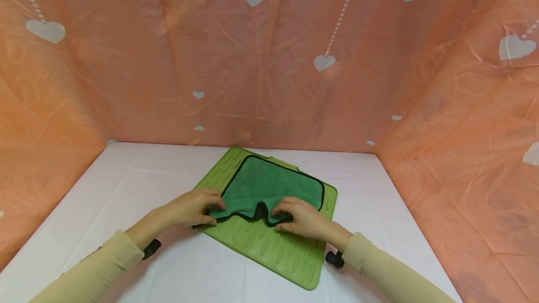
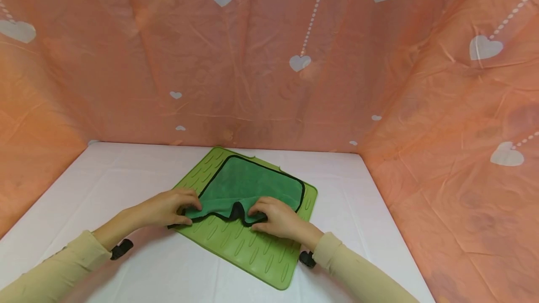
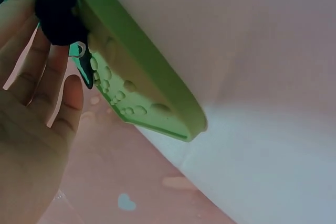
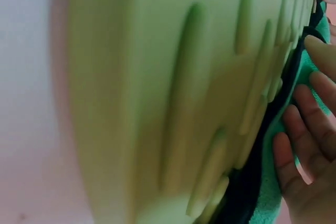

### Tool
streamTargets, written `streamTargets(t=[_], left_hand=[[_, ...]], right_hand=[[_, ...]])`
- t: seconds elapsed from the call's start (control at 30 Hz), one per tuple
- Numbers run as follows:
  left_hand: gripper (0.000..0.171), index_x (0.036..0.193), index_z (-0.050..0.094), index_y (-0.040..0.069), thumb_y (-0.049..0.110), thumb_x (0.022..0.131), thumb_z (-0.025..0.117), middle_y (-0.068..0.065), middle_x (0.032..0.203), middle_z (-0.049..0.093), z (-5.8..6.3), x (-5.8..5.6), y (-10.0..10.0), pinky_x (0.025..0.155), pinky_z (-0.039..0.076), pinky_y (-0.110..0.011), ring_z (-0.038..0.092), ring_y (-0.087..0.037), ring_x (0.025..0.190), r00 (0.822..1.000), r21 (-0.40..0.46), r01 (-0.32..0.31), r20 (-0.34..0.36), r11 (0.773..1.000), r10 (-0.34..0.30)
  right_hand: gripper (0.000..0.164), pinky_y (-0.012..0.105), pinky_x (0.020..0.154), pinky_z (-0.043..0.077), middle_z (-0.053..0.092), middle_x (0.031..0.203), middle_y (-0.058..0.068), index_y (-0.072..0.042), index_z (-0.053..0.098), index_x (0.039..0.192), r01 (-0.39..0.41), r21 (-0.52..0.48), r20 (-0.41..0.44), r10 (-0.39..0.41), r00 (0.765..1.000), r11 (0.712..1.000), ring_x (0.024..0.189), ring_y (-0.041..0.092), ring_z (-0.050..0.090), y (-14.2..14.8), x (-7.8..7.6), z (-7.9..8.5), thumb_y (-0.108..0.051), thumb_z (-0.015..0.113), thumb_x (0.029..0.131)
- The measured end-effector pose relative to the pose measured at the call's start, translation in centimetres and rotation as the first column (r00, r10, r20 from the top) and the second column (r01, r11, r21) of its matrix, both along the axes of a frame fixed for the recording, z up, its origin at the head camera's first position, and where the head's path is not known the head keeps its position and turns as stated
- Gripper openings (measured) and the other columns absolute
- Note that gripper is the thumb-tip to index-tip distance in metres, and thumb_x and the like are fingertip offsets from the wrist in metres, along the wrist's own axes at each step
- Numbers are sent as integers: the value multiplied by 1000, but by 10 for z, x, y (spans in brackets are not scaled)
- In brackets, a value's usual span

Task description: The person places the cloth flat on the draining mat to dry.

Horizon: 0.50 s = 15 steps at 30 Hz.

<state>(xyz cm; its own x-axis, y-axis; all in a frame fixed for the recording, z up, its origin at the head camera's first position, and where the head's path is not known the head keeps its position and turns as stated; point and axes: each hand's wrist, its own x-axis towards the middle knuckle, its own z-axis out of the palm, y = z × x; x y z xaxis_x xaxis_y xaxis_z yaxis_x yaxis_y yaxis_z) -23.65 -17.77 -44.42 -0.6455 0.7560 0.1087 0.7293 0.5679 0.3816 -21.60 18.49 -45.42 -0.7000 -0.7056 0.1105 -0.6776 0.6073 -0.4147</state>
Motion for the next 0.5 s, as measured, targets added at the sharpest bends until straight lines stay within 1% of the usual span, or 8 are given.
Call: streamTargets(t=[0.07, 0.13, 0.23, 0.37, 0.5], left_hand=[[33, 113, 76, 21, 20, 83, 90, 11, 110, 63, -1, 0, 0, 85, 57, -35, 62, -11, 100, 1000, -10, -2, 19, 1000, 2], [34, 113, 76, 21, 19, 82, 91, 11, 109, 63, -2, -1, 0, 86, 57, -36, 61, -11, 100, 1000, -14, 1, 21, 1000, -1], [34, 113, 76, 21, 16, 82, 90, 11, 108, 63, -3, -2, 0, 86, 57, -35, 62, -11, 100, 1000, -19, 4, 12, 1000, -3], [32, 112, 76, 20, 13, 84, 88, 10, 109, 64, -4, -2, 0, 87, 58, -37, 64, -13, 101, 1000, -19, 8, -10, 1000, -9], [29, 113, 76, 19, 10, 86, 84, 9, 110, 66, -3, -1, 0, 87, 58, -39, 66, -15, 103, 1000, -14, 0, -17, 1000, 0]], right_hand=[[29, 36, 94, 56, 67, 116, -4, -18, 74, 120, -1, 20, -5, 1, 1000, 1000, 111, 15, 63, -2, -1, -1, -30, 80, 95], [28, 36, 94, 56, 67, 116, -3, -18, 74, 120, -2, 37, -10, 2, 1000, 999, 111, 16, 63, -4, -2, -1, -29, 80, 94], [28, 36, 93, 56, 67, 115, -3, -17, 74, 119, -2, 50, -14, 3, 1000, 999, 110, 17, 63, -6, -4, -1, -27, 81, 94], [26, 35, 92, 56, 67, 112, -4, -17, 75, 118, -11, 42, -16, 11, 1000, 999, 109, 16, 63, -6, -5, -2, -27, 80, 94], [22, 33, 90, 56, 67, 110, -4, -18, 77, 115, -39, 31, -40, 40, 998, 999, 106, 15, 63, -5, -6, -4, -27, 80, 94]])
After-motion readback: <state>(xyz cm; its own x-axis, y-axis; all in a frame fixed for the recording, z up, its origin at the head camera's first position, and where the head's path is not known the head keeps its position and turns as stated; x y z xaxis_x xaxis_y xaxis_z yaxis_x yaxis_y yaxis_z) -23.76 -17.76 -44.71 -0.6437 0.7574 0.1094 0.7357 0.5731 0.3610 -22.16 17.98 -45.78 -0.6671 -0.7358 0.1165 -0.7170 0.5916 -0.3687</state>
